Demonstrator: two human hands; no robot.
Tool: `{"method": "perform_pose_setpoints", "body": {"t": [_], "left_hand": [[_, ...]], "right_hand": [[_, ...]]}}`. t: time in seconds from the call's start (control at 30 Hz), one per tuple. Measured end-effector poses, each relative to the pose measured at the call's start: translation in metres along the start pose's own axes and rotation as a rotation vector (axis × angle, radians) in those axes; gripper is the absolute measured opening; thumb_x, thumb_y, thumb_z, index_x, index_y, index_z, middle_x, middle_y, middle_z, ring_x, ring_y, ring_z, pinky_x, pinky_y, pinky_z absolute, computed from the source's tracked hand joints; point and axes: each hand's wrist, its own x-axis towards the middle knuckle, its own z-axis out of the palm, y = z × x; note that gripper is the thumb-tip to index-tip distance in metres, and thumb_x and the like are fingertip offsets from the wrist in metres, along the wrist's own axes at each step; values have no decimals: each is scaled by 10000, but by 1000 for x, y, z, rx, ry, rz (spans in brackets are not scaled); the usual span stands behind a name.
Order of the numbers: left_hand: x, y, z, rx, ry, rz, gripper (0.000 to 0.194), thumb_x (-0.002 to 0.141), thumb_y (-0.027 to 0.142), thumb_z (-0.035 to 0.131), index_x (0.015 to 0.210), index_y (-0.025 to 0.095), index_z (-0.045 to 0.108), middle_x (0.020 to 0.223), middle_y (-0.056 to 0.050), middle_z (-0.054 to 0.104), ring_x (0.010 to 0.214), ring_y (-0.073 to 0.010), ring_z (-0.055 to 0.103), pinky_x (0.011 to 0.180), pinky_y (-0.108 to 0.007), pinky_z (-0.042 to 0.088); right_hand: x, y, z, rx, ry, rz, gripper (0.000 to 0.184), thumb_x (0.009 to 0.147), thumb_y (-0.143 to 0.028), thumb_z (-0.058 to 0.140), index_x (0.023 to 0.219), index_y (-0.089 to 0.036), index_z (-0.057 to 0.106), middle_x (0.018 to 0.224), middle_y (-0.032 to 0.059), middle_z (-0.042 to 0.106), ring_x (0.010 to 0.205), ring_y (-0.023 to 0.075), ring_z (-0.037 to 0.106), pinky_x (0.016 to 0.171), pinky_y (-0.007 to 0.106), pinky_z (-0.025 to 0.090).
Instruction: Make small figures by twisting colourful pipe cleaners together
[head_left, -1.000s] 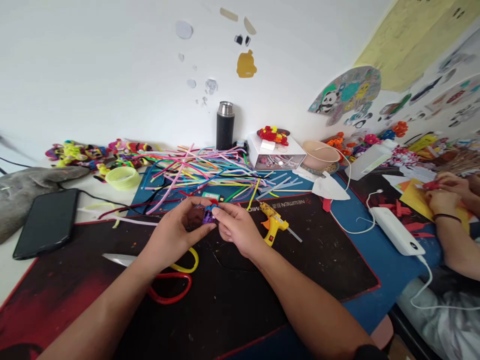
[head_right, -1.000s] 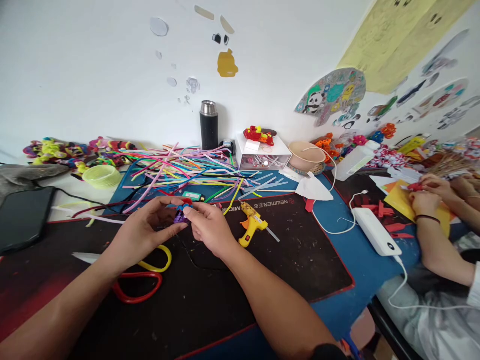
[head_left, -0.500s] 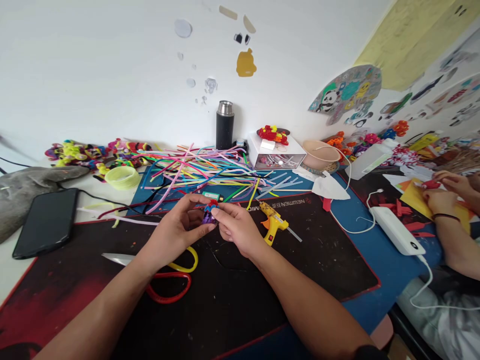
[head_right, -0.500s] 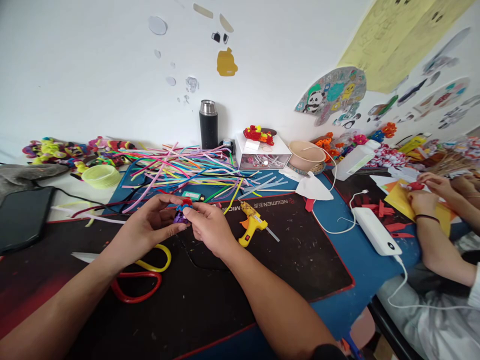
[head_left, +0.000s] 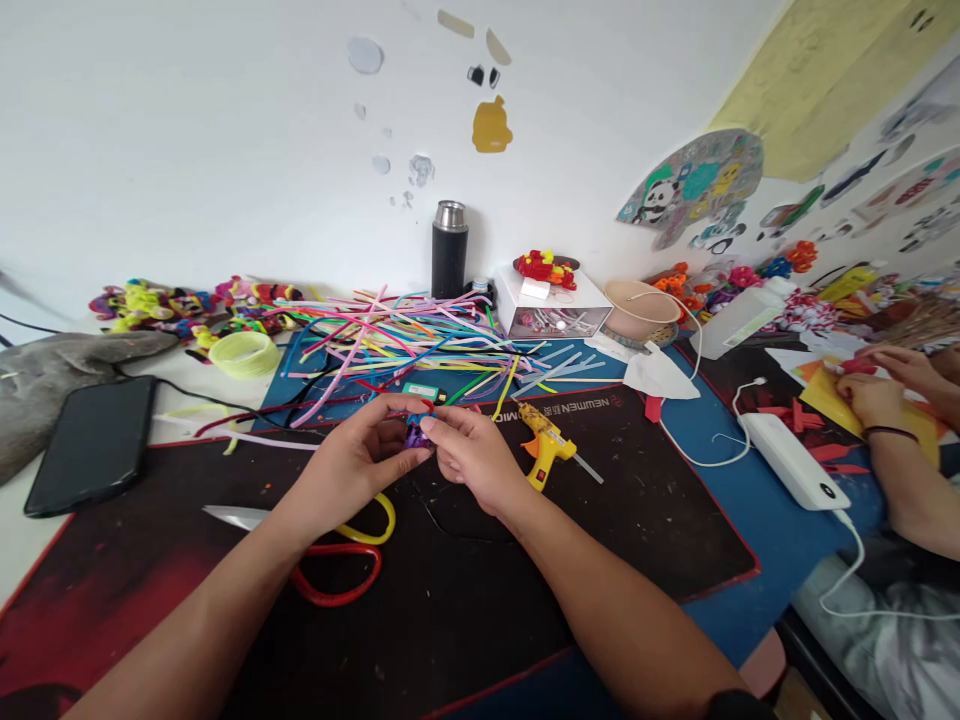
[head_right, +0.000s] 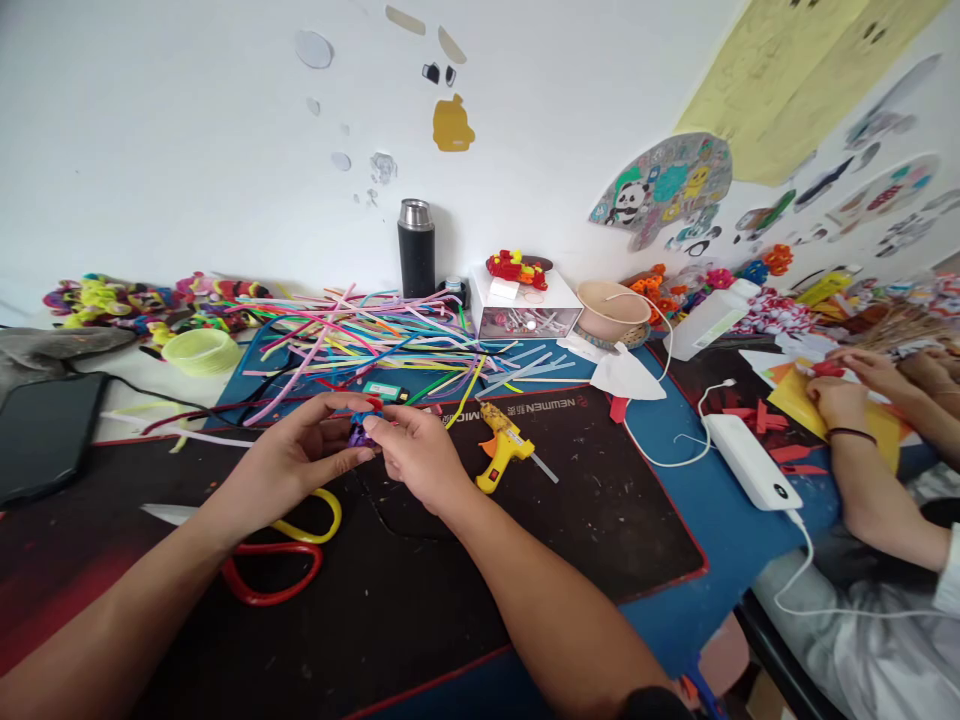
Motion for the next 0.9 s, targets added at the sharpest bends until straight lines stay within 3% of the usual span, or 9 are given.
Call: {"method": "perform_pose_setpoints", "body": {"t": [0.13, 0.23, 0.33, 0.63, 0.9], "left_hand": [[1, 0, -1, -10, -4, -2, 402, 899, 283, 844, 1246, 258, 643, 1068, -29, 717, 987, -202, 729, 909, -361, 618], [2, 2, -1, -19, 10, 6, 395, 896, 283, 851, 1232, 249, 645, 1067, -29, 707, 994, -198, 720, 879, -336, 611], [3, 3, -1, -40, 27, 23, 380, 878, 278, 869, 1194, 247, 660, 1095, -31, 704, 1001, -192, 714, 846, -308, 606], [4, 6, 2, -72, 49, 21, 376, 842, 249, 897, 1154, 246, 687, 1140, -35, 714, 987, -183, 722, 857, -302, 618], [4, 7, 3, -70, 44, 19, 371, 834, 253, 902, 1133, 233, 682, 1111, -39, 723, 973, -196, 742, 847, -323, 643]], "right_hand": [[0, -1, 0, 26, -2, -5, 373, 830, -527, 823, 919, -196, 675, 463, -141, 354, 404, 59, 215, 424, 244, 139], [1, 1, -2, 42, 0, -25, 442, 858, -571, 795, 736, -218, 559, 463, -119, 372, 386, 53, 240, 417, 249, 142], [2, 4, -5, 48, 3, -32, 506, 877, -583, 780, 675, -225, 484, 464, -111, 375, 375, 48, 256, 413, 250, 145], [1, 2, -3, 60, 17, -15, 493, 869, -567, 797, 691, -228, 487, 486, -111, 362, 398, 51, 240, 424, 253, 136], [1, 3, -3, 60, 36, 6, 396, 834, -552, 825, 833, -208, 628, 478, -126, 359, 413, 56, 213, 433, 251, 127]]}}
